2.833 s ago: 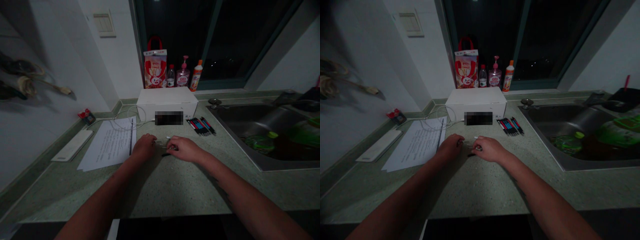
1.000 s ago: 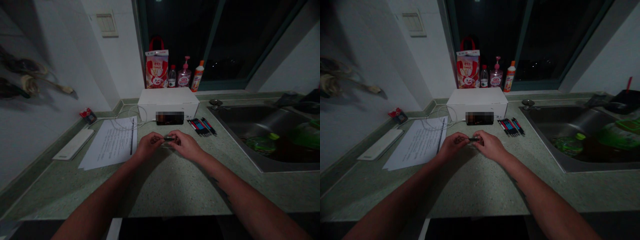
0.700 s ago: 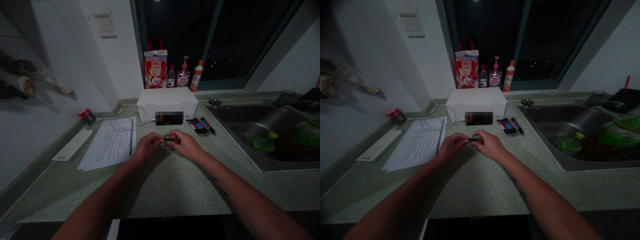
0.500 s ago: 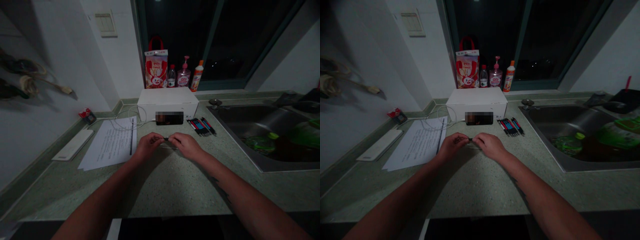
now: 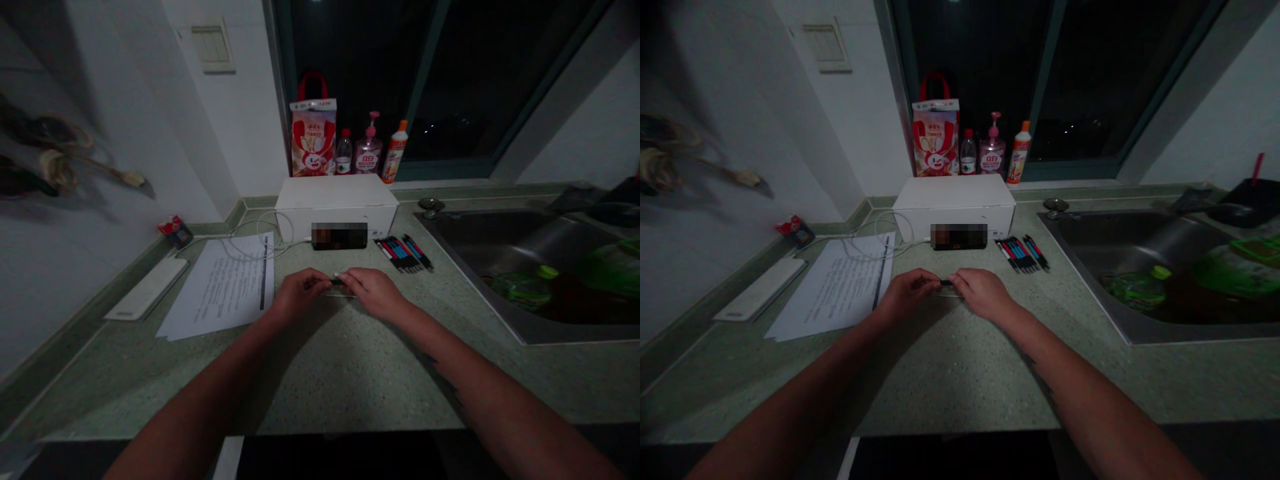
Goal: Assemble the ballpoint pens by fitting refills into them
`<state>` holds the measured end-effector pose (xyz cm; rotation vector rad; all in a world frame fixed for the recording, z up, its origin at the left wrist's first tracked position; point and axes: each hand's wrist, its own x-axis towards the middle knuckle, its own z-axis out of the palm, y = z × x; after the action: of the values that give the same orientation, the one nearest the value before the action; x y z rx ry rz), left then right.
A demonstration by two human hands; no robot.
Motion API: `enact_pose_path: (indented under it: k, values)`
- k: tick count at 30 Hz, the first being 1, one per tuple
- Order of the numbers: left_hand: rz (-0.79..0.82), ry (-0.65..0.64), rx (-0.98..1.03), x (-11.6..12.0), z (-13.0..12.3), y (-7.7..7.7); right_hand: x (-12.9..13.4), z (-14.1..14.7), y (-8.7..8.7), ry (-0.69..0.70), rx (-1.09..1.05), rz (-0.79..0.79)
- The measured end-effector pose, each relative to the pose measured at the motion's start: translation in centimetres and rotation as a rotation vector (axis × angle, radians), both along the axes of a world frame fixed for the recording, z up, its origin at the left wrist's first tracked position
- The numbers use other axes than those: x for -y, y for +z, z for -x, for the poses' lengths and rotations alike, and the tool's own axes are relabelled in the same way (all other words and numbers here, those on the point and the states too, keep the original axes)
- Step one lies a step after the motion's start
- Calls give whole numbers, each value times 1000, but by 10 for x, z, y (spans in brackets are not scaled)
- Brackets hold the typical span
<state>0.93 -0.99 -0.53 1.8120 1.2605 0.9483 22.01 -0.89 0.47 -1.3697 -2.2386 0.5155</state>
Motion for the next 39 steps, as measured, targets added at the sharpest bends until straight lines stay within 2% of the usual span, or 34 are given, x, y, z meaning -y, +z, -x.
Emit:
enact_pose_path:
  k: [4,7,9,11,16,18,24,29,34,39]
  values:
    - [-119,-162,-232,4,-1,-1,-2,-2,-2,-70,16,-13]
    - [-201,-325,-375,8,-2,-1,-3,-4,-5,-27,98,17]
    - [-213,-366,-415,10,-1,-1,-3,-4,-7,13,142,18]
    - [-206,-321,-427,8,1,-2,-2,-4,-8,26,178,14]
    - [-243,-17,-497,-4,8,-8,1,-3,-7,38,245,13]
    - [-264,51,-542,-8,10,-10,0,-3,-6,50,265,1]
    - [-203,21,-669,-13,8,-10,-1,-3,-7,65,351,-13]
    - [-218,14,-718,-15,6,-7,-2,-4,-5,55,351,-41]
    - [-144,80,-577,-14,9,-8,-3,-7,-3,20,308,-87]
    - [-245,-11,-406,-14,14,-13,-4,-10,0,0,259,-101]
